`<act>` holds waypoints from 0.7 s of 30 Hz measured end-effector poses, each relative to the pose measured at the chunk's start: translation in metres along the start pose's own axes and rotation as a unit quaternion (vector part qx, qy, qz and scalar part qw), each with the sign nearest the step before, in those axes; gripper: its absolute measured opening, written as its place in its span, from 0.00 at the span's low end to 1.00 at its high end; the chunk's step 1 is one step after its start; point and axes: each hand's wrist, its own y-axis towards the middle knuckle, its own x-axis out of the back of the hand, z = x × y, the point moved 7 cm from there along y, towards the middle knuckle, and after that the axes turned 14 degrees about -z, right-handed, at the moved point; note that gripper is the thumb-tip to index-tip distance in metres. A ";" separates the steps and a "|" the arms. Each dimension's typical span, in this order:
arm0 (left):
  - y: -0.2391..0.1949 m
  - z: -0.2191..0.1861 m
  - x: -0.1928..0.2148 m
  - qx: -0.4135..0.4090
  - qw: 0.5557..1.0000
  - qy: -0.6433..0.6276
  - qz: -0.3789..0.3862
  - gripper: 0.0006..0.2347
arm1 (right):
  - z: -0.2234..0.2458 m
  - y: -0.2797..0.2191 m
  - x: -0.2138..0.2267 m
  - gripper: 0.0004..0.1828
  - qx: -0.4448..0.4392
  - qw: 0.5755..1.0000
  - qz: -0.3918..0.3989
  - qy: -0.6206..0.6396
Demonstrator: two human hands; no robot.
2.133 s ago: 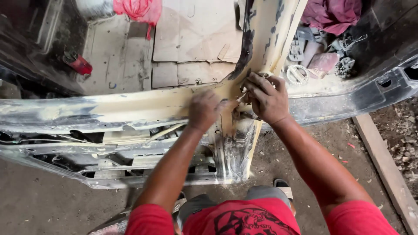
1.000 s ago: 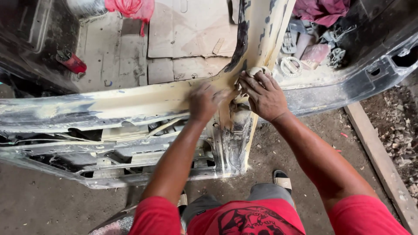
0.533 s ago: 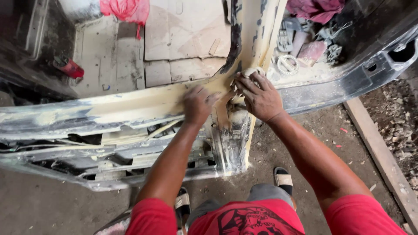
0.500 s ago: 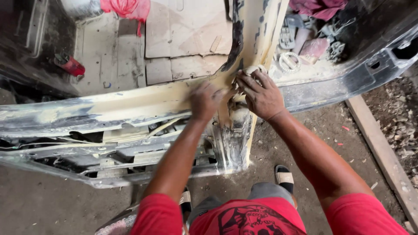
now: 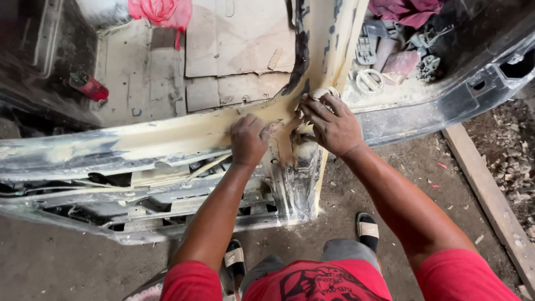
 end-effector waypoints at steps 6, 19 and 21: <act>0.008 -0.026 -0.005 -0.027 0.996 -0.009 -0.080 0.07 | 0.001 -0.004 -0.009 0.51 0.008 0.999 0.020 0.024; 0.004 -0.004 -0.001 -0.028 0.999 0.030 -0.007 0.10 | 0.000 -0.006 -0.006 0.50 -0.002 1.000 0.021 0.013; -0.001 0.000 -0.011 -0.001 0.999 0.049 0.019 0.09 | 0.007 -0.008 -0.006 0.51 -0.007 0.999 0.032 0.031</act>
